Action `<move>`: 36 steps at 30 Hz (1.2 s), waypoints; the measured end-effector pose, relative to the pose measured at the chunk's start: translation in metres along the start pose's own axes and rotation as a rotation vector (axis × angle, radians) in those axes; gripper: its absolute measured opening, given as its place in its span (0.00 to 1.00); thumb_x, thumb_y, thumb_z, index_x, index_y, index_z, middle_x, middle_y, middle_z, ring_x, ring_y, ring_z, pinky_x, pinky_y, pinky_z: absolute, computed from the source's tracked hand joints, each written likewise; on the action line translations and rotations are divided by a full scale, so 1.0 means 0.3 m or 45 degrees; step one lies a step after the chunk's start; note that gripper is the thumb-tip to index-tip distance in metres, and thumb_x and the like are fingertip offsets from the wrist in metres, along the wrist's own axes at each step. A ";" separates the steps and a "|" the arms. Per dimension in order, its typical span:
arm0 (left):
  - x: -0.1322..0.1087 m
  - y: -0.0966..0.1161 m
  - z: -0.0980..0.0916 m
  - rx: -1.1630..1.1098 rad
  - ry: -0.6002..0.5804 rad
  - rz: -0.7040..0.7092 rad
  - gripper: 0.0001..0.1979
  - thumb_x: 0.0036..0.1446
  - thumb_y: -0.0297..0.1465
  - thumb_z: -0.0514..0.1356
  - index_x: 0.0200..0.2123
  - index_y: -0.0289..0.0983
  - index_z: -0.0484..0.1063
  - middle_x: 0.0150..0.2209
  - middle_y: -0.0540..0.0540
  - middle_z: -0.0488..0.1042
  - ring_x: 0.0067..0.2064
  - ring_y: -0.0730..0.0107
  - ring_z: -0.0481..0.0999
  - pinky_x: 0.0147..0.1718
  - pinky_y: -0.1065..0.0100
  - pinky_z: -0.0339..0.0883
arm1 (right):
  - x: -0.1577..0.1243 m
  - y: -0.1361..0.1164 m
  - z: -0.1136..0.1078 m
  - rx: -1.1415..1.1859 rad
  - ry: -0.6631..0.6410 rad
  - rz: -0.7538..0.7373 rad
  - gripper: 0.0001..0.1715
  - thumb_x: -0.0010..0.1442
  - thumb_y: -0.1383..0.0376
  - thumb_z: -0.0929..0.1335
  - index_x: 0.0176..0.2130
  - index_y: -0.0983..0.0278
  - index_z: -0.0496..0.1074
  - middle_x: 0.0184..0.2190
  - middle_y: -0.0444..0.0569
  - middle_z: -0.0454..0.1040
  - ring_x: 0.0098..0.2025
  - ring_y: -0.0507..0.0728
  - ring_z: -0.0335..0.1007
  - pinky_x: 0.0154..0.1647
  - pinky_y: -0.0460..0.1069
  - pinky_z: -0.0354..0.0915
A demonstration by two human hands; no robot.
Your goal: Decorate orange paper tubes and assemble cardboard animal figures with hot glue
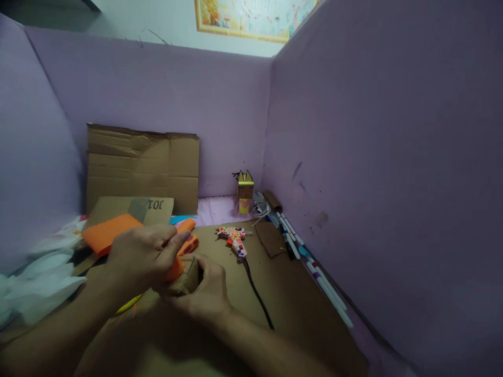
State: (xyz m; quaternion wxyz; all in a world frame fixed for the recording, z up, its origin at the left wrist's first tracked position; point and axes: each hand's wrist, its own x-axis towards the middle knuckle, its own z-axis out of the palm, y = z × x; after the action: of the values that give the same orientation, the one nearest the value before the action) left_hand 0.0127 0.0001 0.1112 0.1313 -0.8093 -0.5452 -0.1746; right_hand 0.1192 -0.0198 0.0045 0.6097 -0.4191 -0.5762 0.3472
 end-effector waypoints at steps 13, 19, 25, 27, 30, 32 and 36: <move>0.000 0.000 -0.004 -0.011 -0.002 0.009 0.25 0.62 0.45 0.44 0.20 0.38 0.69 0.21 0.45 0.72 0.25 0.64 0.70 0.24 0.67 0.47 | 0.001 -0.001 -0.002 -0.048 0.008 0.007 0.24 0.33 0.66 0.77 0.35 0.64 0.75 0.30 0.45 0.78 0.31 0.56 0.73 0.33 0.47 0.70; 0.003 -0.004 0.002 -0.011 0.021 0.016 0.26 0.62 0.45 0.44 0.21 0.38 0.70 0.21 0.45 0.73 0.25 0.65 0.70 0.23 0.67 0.47 | 0.002 0.001 -0.003 -0.022 0.007 -0.017 0.26 0.33 0.66 0.77 0.36 0.63 0.75 0.32 0.45 0.79 0.32 0.57 0.74 0.35 0.48 0.70; 0.001 -0.002 0.003 -0.011 0.034 0.022 0.26 0.61 0.45 0.45 0.19 0.38 0.68 0.20 0.45 0.72 0.24 0.65 0.69 0.23 0.67 0.46 | 0.003 -0.008 -0.003 -0.024 0.008 -0.009 0.24 0.33 0.64 0.77 0.35 0.63 0.75 0.31 0.45 0.78 0.31 0.56 0.73 0.33 0.48 0.70; 0.000 0.000 0.001 -0.016 0.027 0.012 0.25 0.61 0.45 0.45 0.19 0.38 0.68 0.20 0.46 0.72 0.24 0.65 0.69 0.23 0.67 0.45 | 0.003 -0.007 -0.001 -0.017 0.005 -0.002 0.24 0.33 0.65 0.77 0.35 0.63 0.75 0.31 0.46 0.78 0.31 0.56 0.73 0.33 0.48 0.70; 0.001 0.001 -0.001 -0.028 0.009 0.008 0.25 0.61 0.44 0.45 0.19 0.38 0.68 0.20 0.46 0.72 0.24 0.66 0.69 0.23 0.67 0.46 | 0.002 -0.001 0.000 -0.024 -0.008 -0.003 0.24 0.34 0.66 0.76 0.36 0.64 0.75 0.31 0.47 0.78 0.31 0.56 0.73 0.33 0.48 0.70; 0.002 0.001 -0.001 -0.031 -0.003 0.010 0.25 0.61 0.44 0.45 0.20 0.38 0.68 0.21 0.46 0.72 0.24 0.66 0.69 0.23 0.67 0.46 | 0.002 0.002 -0.001 -0.030 -0.013 -0.014 0.25 0.34 0.67 0.76 0.36 0.64 0.75 0.31 0.47 0.79 0.31 0.56 0.73 0.34 0.48 0.70; 0.003 0.001 -0.002 -0.015 0.009 0.008 0.25 0.61 0.45 0.45 0.20 0.38 0.68 0.20 0.46 0.72 0.24 0.67 0.68 0.23 0.67 0.46 | 0.001 -0.002 -0.002 -0.031 0.001 -0.015 0.24 0.34 0.64 0.77 0.35 0.64 0.75 0.31 0.46 0.79 0.31 0.56 0.73 0.33 0.48 0.70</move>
State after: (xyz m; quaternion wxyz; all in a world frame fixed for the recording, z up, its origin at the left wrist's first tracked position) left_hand 0.0133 0.0004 0.1121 0.1290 -0.8112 -0.5411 -0.1803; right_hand 0.1198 -0.0198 0.0053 0.6068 -0.4234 -0.5825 0.3365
